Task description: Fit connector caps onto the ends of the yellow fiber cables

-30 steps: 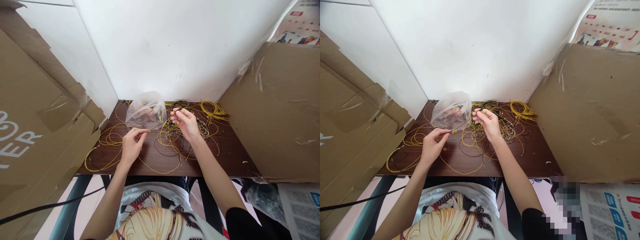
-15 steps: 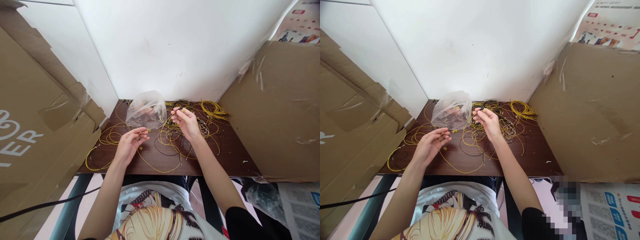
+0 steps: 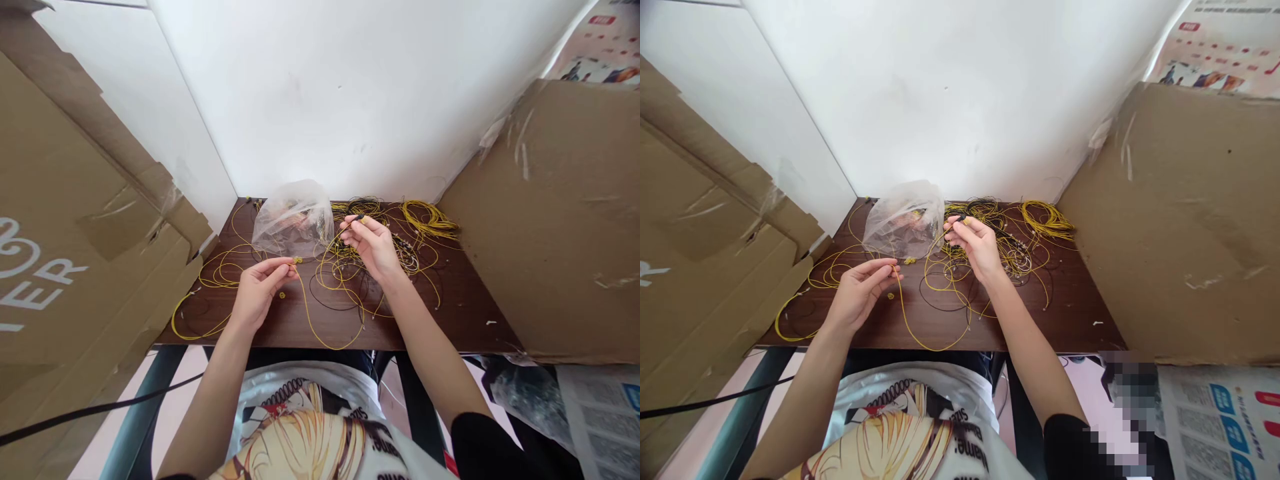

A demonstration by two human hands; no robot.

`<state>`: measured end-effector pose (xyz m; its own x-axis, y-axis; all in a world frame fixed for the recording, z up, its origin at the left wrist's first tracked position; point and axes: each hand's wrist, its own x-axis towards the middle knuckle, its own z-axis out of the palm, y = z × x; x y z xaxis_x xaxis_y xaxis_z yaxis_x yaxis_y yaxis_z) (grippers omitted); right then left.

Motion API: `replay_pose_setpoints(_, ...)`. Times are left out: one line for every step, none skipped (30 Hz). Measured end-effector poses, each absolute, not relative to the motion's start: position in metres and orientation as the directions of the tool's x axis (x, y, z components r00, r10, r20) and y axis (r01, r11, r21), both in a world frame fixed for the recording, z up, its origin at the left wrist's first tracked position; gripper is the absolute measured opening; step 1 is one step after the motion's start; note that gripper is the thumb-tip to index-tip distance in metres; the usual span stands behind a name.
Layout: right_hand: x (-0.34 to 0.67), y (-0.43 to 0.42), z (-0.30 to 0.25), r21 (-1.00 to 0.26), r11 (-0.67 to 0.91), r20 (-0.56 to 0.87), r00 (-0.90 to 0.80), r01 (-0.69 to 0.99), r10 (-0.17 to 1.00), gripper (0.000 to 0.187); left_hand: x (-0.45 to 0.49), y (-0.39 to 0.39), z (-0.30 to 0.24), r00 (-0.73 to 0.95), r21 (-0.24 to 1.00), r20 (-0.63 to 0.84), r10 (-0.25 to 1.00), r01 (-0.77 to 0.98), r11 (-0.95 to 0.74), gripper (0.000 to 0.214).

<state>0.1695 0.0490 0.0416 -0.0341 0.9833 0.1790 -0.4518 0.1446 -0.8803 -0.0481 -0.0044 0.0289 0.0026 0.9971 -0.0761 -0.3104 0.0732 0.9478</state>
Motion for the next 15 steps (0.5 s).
replay_pose_setpoints(0.169, 0.049, 0.041, -0.880, 0.141, 0.179, -0.042, -0.453, 0.983, 0.019, -0.048, -0.005, 0.029, -0.014, 0.956, -0.068, 0.998, -0.286, 0.062, 0.022)
replay_pose_setpoints(0.168, 0.049, 0.041, -0.881, 0.136, 0.178, -0.051, -0.453, 0.983, 0.019, -0.048, -0.005, 0.028, -0.029, 0.964, -0.062, 0.998, -0.261, 0.052, 0.022)
replay_pose_setpoints(0.167, 0.048, 0.041, -0.883, 0.131, 0.176, -0.059, -0.450, 0.983, 0.019, -0.048, -0.005, 0.028, -0.039, 0.970, -0.057, 0.998, -0.238, 0.046, 0.022)
replay_pose_setpoints(0.166, 0.048, 0.040, -0.888, 0.128, 0.176, -0.069, -0.442, 0.982, 0.019, -0.049, -0.005, 0.028, -0.046, 0.976, -0.049, 0.998, -0.216, 0.038, 0.021)
replay_pose_setpoints(0.164, 0.047, 0.039, -0.894, 0.127, 0.178, -0.082, -0.430, 0.981, 0.018, -0.048, -0.005, 0.029, -0.051, 0.981, -0.034, 0.998, -0.190, 0.024, 0.020)
replay_pose_setpoints(0.162, 0.046, 0.038, -0.901, 0.128, 0.183, -0.097, -0.414, 0.978, 0.018, -0.048, -0.005, 0.029, -0.055, 0.988, -0.009, 0.998, -0.155, 0.000, 0.019)
replay_pose_setpoints(0.159, 0.045, 0.037, -0.908, 0.131, 0.191, -0.115, -0.398, 0.975, 0.018, -0.048, -0.004, 0.030, -0.060, 0.994, 0.031, 0.998, -0.102, -0.037, 0.018)
replay_pose_setpoints(0.156, 0.044, 0.035, -0.915, 0.133, 0.198, -0.137, -0.381, 0.971, 0.017, -0.047, -0.004, 0.032, -0.066, 0.996, 0.085, 0.994, -0.031, -0.087, 0.016)
replay_pose_setpoints(0.152, 0.043, 0.034, -0.922, 0.132, 0.201, -0.158, -0.364, 0.967, 0.018, -0.046, -0.004, 0.033, -0.069, 0.989, 0.146, 0.987, 0.049, -0.142, 0.015)
replay_pose_setpoints(0.149, 0.041, 0.033, -0.929, 0.126, 0.198, -0.178, -0.349, 0.964, 0.018, -0.044, -0.003, 0.035, -0.069, 0.973, 0.201, 0.977, 0.127, -0.191, 0.014)
replay_pose_setpoints(0.146, 0.040, 0.032, -0.935, 0.117, 0.190, -0.196, -0.335, 0.962, 0.018, -0.043, -0.003, 0.037, -0.071, 0.956, 0.242, 0.968, 0.188, -0.226, 0.015)
replay_pose_setpoints(0.143, 0.039, 0.031, -0.941, 0.107, 0.181, -0.211, -0.321, 0.961, 0.019, -0.041, -0.002, 0.038, -0.078, 0.943, 0.266, 0.961, 0.226, -0.243, 0.018)
replay_pose_setpoints(0.141, 0.038, 0.030, -0.946, 0.098, 0.172, -0.223, -0.310, 0.959, 0.019, -0.040, -0.002, 0.040, -0.089, 0.939, 0.274, 0.958, 0.238, -0.247, 0.022)
replay_pose_setpoints(0.139, 0.037, 0.030, -0.949, 0.092, 0.166, -0.231, -0.302, 0.959, 0.018, -0.038, -0.001, 0.041, -0.104, 0.944, 0.268, 0.958, 0.229, -0.239, 0.026)
replay_pose_setpoints(0.138, 0.037, 0.029, -0.949, 0.091, 0.166, -0.233, -0.301, 0.958, 0.018, -0.037, -0.001, 0.042, -0.116, 0.952, 0.254, 0.960, 0.205, -0.227, 0.029)
